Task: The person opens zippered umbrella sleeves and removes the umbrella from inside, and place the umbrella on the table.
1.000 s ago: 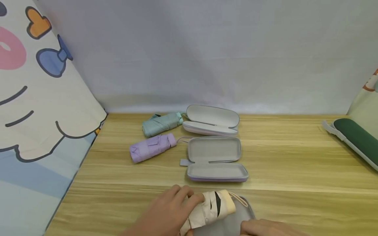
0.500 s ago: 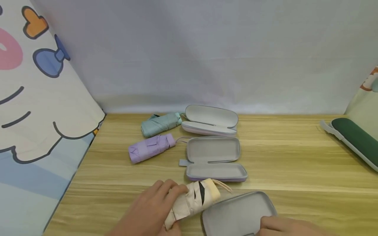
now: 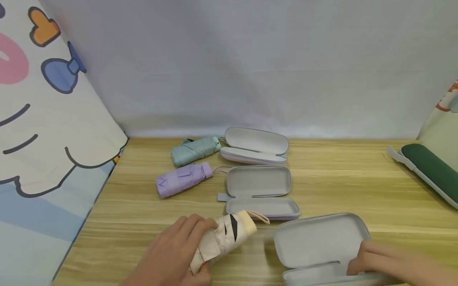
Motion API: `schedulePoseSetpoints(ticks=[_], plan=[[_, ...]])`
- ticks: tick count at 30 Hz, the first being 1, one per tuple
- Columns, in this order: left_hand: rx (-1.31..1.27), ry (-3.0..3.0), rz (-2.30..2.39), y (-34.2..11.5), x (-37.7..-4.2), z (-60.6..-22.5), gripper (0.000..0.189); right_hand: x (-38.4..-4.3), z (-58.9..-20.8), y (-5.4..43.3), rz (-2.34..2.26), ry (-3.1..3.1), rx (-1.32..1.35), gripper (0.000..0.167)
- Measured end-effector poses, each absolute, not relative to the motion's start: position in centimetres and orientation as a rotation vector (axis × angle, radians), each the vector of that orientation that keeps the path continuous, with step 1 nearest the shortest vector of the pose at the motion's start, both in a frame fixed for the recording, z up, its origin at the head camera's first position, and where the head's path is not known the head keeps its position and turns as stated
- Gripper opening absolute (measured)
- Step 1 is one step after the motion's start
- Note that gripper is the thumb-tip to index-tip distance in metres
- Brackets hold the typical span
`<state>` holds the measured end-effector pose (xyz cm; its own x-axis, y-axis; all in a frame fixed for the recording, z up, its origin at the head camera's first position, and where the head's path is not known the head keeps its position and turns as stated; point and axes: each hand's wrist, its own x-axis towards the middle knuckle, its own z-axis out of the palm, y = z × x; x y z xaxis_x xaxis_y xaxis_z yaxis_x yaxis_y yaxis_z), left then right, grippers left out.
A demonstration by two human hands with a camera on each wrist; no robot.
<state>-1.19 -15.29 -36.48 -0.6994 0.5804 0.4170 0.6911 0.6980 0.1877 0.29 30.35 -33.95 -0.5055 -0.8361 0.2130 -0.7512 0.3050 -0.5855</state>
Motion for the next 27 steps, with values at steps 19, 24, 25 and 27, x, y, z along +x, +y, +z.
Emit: schedulePoseSetpoints(ticks=[19, 24, 25, 27], plan=[[-0.797, -2.736, -0.637, -17.0, -0.3, -36.7, 0.072, -5.5, -32.3, 32.0, -0.728, 3.042, -1.304, 0.043], [-0.752, -2.769, -0.609, -17.5, -0.3, -36.7, 0.073, -7.7, -33.6, 32.5, -0.62, 3.078, -1.249, 0.036], [-0.745, -2.773, -0.597, -17.6, -0.3, -36.7, 0.073, -8.2, -33.9, 32.6, -0.594, 3.09, -1.246, 0.028], [-0.738, -2.774, -0.577, -17.7, -0.4, -36.8, 0.073, -9.0, -34.6, 32.7, -0.546, 3.107, -1.242, 0.019]])
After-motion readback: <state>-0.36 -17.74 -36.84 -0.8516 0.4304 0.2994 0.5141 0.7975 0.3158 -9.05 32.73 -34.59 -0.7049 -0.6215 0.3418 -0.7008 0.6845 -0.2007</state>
